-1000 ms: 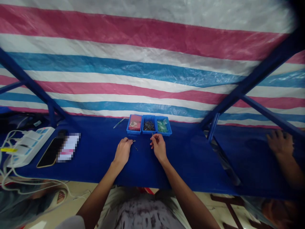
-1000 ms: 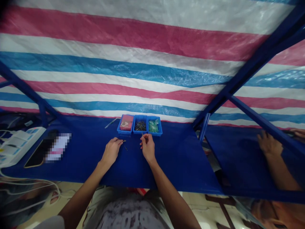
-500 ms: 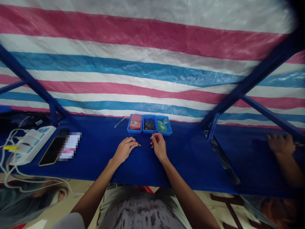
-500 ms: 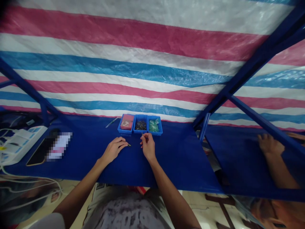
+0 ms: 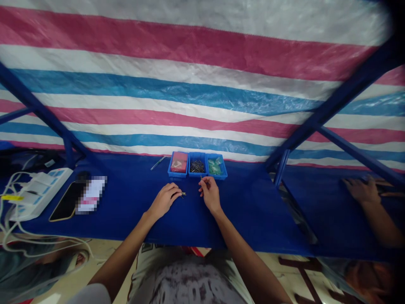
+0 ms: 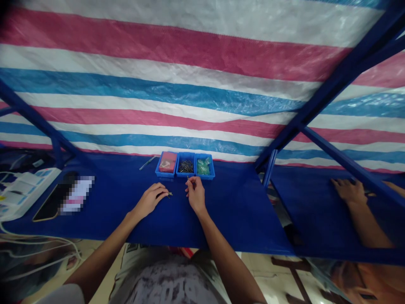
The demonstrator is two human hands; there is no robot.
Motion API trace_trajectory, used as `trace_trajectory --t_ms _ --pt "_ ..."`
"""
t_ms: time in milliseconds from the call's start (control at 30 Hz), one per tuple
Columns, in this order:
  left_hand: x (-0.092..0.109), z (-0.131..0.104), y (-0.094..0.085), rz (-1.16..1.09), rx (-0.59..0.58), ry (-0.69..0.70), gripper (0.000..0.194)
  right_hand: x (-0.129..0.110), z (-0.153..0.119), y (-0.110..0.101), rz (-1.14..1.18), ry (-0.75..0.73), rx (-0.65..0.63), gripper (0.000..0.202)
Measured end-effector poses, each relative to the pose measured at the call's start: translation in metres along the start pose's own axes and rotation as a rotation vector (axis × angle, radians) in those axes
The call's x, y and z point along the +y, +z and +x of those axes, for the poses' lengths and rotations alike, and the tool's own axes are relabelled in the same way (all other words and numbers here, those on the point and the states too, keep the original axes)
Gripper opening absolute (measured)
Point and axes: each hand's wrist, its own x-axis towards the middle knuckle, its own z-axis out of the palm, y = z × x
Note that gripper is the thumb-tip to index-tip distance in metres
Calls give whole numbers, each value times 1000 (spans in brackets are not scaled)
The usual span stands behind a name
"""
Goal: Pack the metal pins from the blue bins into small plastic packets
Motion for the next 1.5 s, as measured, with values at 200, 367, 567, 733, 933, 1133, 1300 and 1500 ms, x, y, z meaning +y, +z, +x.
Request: trace_trajectory --t_ms 200,367,567,733,933,1133,1300,1500 --pt "1 -1 -4 83 -47 53 22 -3 -1 0 36 4 -23 26" --pt "9 -1 -5 272 -95 78 23 -3 0 0 3 21 -26 28" --pt "7 -9 -5 393 -122 141 27 1 0 0 -10 10 -30 30" --pt "2 -15 -6 457 -121 221 28 2 0 1 -27 6 -15 30" --pt "12 -5 3 589 -93 116 18 1 0 0 -17 11 -10 30" --pt "24 5 22 649 -8 -24 16 -1 -1 0 -12 11 -7 29" --pt "33 6 32 656 22 -130 16 -1 -4 2 26 55 -77 31" --pt "34 5 34 698 -6 -118 16 -1 -5 5 158 185 -156 38"
